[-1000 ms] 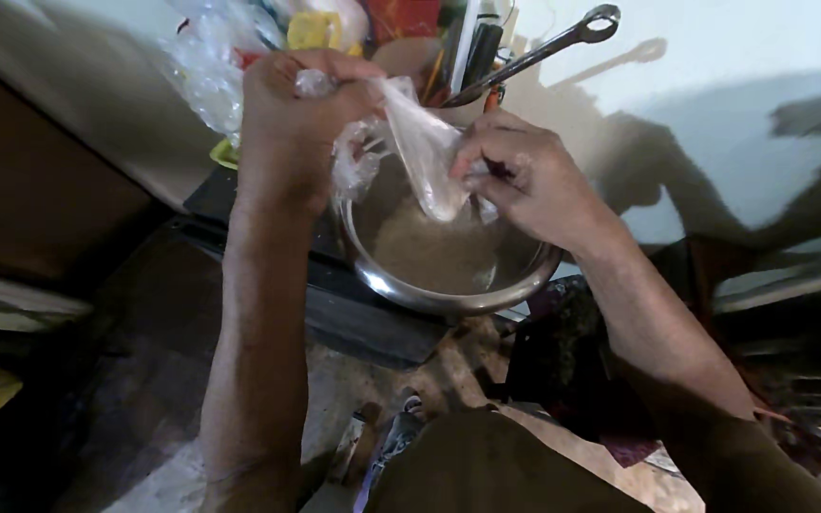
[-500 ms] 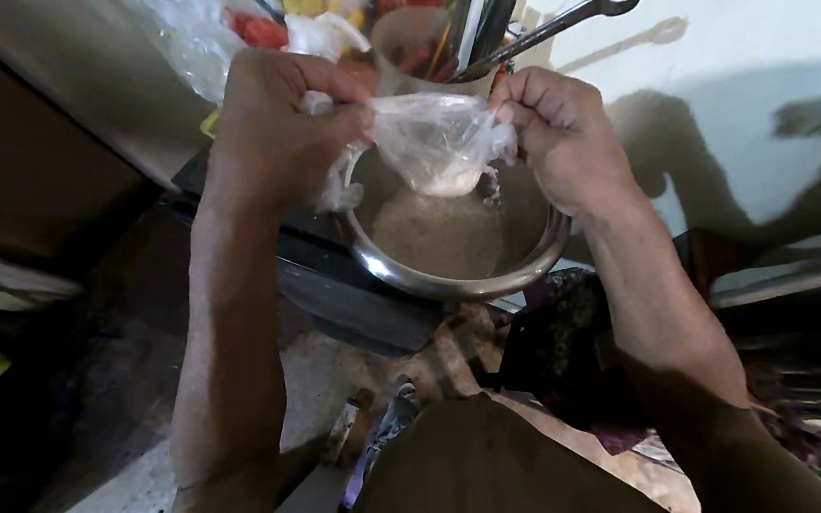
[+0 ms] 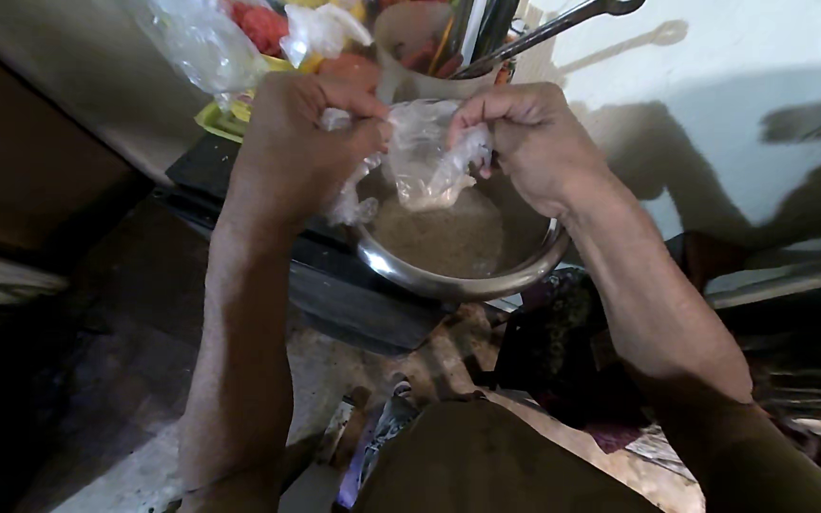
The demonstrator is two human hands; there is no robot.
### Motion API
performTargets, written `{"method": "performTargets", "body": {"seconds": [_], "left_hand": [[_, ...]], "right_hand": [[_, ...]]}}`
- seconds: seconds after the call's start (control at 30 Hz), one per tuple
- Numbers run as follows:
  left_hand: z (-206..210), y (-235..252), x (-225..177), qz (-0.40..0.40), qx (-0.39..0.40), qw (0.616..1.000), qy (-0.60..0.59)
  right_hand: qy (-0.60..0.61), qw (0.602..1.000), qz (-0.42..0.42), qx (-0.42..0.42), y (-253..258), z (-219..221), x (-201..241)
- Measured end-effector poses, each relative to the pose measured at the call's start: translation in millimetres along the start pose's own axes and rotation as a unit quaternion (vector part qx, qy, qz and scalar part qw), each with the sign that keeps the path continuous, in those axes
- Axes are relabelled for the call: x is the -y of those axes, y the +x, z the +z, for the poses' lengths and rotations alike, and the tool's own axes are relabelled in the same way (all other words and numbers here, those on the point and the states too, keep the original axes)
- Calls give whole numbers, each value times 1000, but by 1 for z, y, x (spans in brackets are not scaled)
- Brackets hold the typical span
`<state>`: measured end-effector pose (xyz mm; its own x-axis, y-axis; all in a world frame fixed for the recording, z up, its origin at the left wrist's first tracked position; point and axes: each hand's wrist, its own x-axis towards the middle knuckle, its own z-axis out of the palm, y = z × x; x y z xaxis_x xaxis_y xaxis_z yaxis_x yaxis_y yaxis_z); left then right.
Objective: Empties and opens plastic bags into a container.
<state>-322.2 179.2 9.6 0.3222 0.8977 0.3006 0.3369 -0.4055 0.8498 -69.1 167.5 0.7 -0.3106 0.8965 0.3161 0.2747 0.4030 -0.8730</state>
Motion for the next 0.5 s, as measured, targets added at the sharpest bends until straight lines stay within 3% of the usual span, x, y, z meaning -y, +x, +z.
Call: {"method": "performTargets", "body": {"seconds": [0.1, 0.27, 0.37, 0.5], "left_hand": [[-3, 2, 4, 4, -12, 998, -60], [-5, 3, 2, -7, -19, 990, -139], [-4, 3, 3, -11, -18, 989, -149], [-2, 4, 4, -3, -10, 993, -119]], "right_hand": [[12, 999, 23, 19, -4, -1, 0], [-206, 978, 25, 27, -9, 12, 8], [-282, 959, -35, 6, -5, 12, 4], [-259, 961, -93, 6, -3, 7, -1]]}}
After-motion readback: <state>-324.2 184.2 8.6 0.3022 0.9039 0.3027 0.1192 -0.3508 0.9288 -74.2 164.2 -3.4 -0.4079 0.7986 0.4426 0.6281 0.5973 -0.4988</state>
